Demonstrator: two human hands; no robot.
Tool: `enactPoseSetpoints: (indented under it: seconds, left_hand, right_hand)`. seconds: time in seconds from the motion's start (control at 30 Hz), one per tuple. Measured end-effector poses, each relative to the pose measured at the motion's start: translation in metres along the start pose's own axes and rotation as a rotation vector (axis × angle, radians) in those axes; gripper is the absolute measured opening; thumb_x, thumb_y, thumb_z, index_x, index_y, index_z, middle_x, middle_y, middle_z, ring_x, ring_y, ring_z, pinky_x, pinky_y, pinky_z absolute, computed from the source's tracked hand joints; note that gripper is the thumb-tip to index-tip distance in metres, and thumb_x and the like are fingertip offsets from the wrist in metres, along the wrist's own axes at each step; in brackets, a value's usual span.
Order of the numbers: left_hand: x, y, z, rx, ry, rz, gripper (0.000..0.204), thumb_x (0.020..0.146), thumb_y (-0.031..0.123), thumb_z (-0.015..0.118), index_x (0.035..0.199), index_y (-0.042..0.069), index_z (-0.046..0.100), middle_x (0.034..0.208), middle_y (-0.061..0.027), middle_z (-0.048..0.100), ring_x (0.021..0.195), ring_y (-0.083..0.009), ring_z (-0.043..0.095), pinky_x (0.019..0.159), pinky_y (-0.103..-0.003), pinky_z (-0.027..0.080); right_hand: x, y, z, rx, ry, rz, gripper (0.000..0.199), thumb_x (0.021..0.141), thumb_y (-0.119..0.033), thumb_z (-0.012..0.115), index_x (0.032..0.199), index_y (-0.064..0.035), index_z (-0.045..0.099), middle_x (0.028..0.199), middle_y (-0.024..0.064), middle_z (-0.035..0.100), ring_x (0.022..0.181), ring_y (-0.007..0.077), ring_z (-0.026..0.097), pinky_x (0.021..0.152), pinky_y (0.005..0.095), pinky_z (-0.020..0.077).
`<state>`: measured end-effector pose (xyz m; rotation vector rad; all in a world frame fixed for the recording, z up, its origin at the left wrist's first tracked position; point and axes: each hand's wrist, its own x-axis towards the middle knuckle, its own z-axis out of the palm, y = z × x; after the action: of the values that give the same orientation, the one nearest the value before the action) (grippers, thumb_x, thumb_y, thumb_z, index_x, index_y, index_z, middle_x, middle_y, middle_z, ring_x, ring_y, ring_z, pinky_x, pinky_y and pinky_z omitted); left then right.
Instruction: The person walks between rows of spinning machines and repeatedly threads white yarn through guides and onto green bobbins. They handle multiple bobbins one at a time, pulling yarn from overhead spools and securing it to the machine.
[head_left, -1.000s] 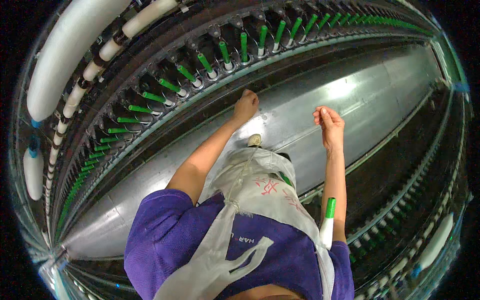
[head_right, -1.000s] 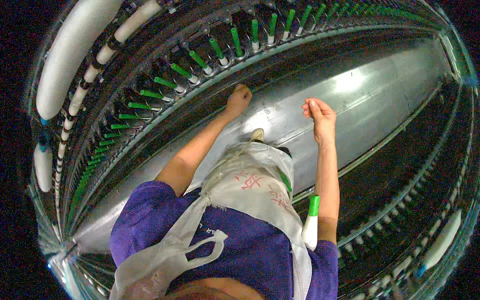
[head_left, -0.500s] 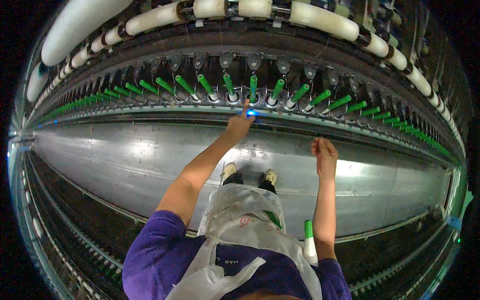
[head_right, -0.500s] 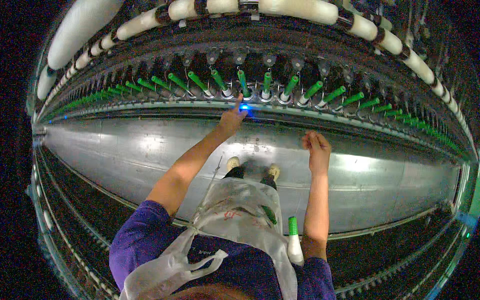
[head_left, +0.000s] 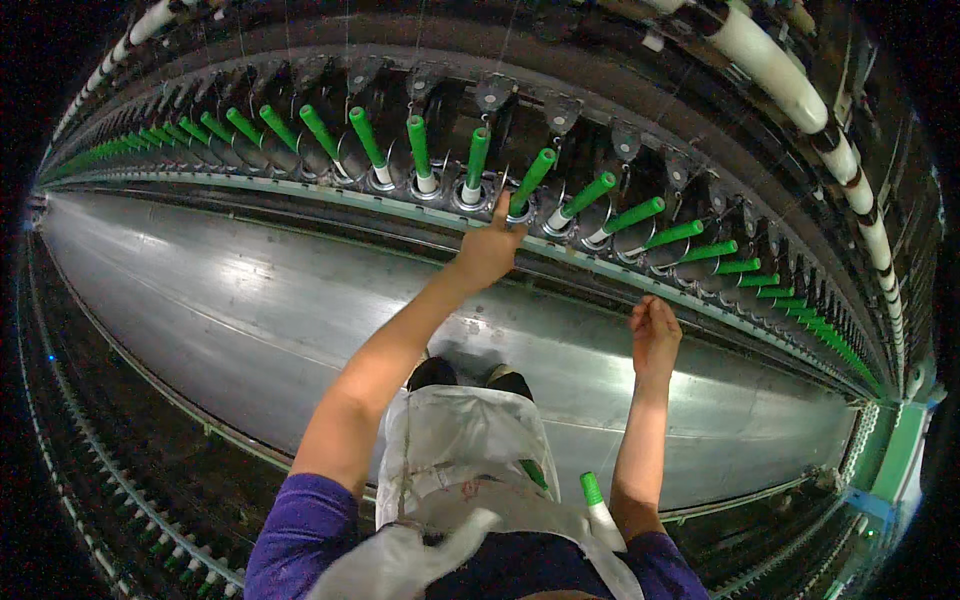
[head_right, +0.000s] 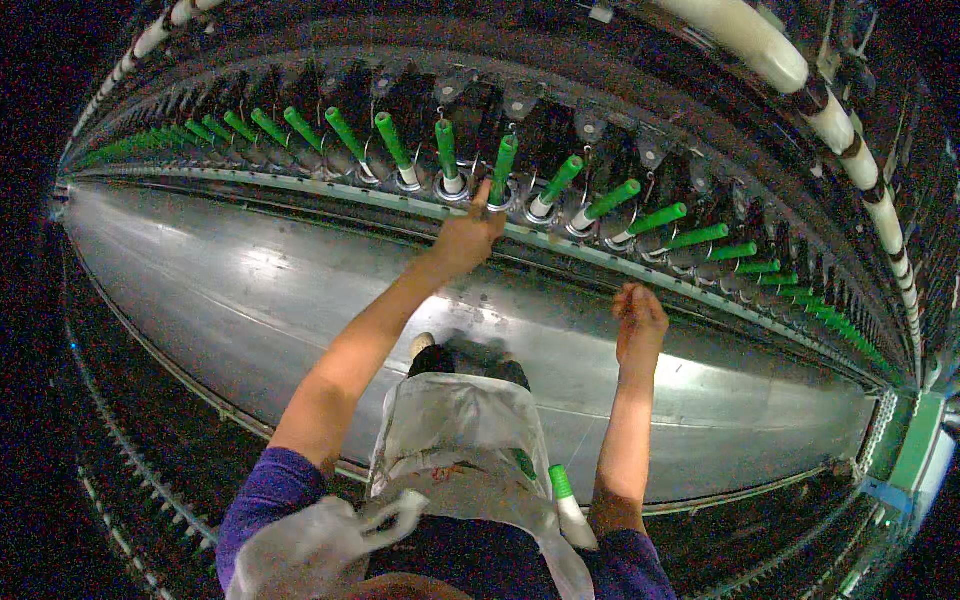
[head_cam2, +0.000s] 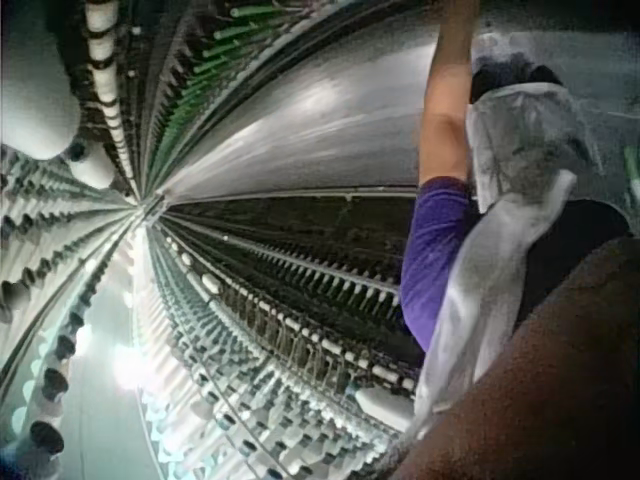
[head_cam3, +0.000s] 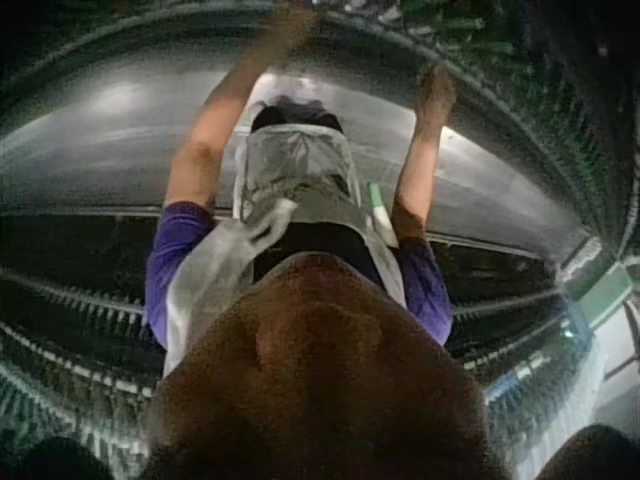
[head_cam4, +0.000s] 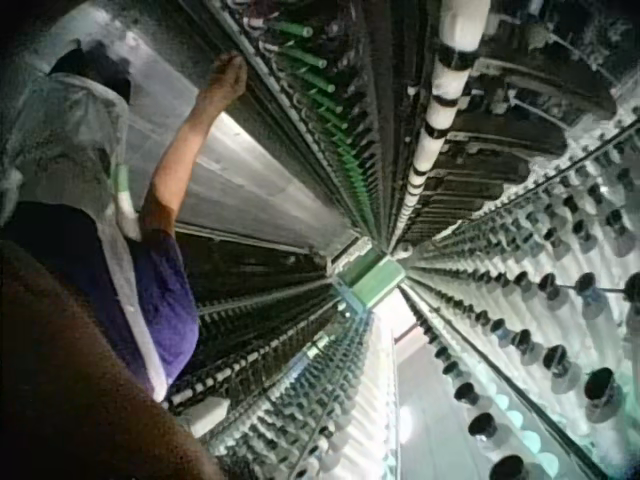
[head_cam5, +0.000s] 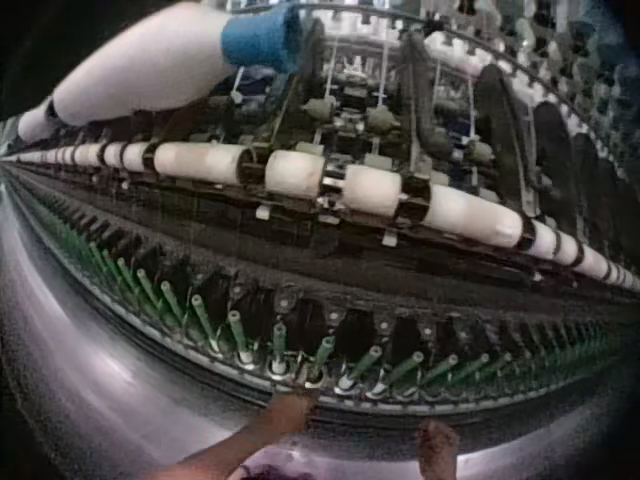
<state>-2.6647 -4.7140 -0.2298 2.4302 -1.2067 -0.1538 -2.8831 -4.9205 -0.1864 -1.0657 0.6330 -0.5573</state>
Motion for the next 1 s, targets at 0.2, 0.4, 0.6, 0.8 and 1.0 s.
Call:
enactPoseSetpoints:
  seconds: [0.2, 0.4, 0.6, 0.8, 1.0]
  left_hand:
    - [-0.025, 0.011, 0.018, 0.213, 0.081, 0.037, 0.021, 0.073, 0.008, 0.056, 0.094, 0.009, 0.057, 0.13, -0.0342, 0.032, 0.057, -0.0271, 0.062, 0.051, -0.036, 0.051]
    - [-0.012, 0.016, 0.0, 0.404, 0.132, 0.201, 0.025, 0.072, 0.012, 0.058, 0.096, 0.009, 0.06, 0.122, -0.0261, 0.046, 0.059, -0.0242, 0.061, 0.053, -0.035, 0.049]
    - [0.033, 0.037, -0.018, 0.744, -0.227, 0.194, 0.045, 0.068, 0.011, 0.058, 0.111, -0.005, 0.057, 0.118, -0.0297, 0.048, 0.063, -0.0239, 0.062, 0.048, -0.035, 0.049]
    - [0.027, 0.021, -0.001, 0.452, -0.251, 0.248, 0.038, 0.072, 0.008, 0.057, 0.107, -0.006, 0.056, 0.131, -0.0343, 0.029, 0.06, -0.0256, 0.064, 0.046, -0.034, 0.05]
    - [-0.017, -0.016, -0.015, 0.32, -0.219, 0.249, 0.028, 0.073, 0.003, 0.054, 0.101, 0.009, 0.053, 0.145, -0.016, 0.017, 0.056, -0.0271, 0.061, 0.046, -0.037, 0.052]
  right_hand:
    - [0.004, -0.002, 0.002, -0.039, -0.028, 0.051, 0.016, 0.087, -0.016, 0.057, 0.091, -0.0011, 0.06, 0.08, 0.0058, 0.06, 0.069, 0.0136, 0.053, 0.058, 0.0257, 0.0409]
    - [0.003, -0.007, 0.007, -0.065, -0.012, 0.019, 0.015, 0.088, -0.015, 0.056, 0.091, -0.0005, 0.061, 0.082, 0.0056, 0.061, 0.066, 0.011, 0.054, 0.057, 0.0227, 0.0432]
    - [0.004, -0.01, 0.008, -0.041, -0.026, 0.057, 0.016, 0.087, -0.015, 0.057, 0.094, -0.0012, 0.062, 0.082, 0.0058, 0.062, 0.069, 0.0125, 0.054, 0.059, 0.0241, 0.0424]
    - [0.005, -0.016, 0.003, 0.013, -0.054, 0.075, 0.014, 0.086, -0.014, 0.059, 0.091, -0.0018, 0.063, 0.081, 0.0054, 0.063, 0.071, 0.0121, 0.058, 0.059, 0.0223, 0.0436]
    - [0.006, -0.025, -0.007, 0.117, -0.048, 0.14, 0.017, 0.085, -0.017, 0.06, 0.092, -0.0016, 0.063, 0.08, 0.006, 0.062, 0.068, 0.0134, 0.057, 0.057, 0.0243, 0.0441]
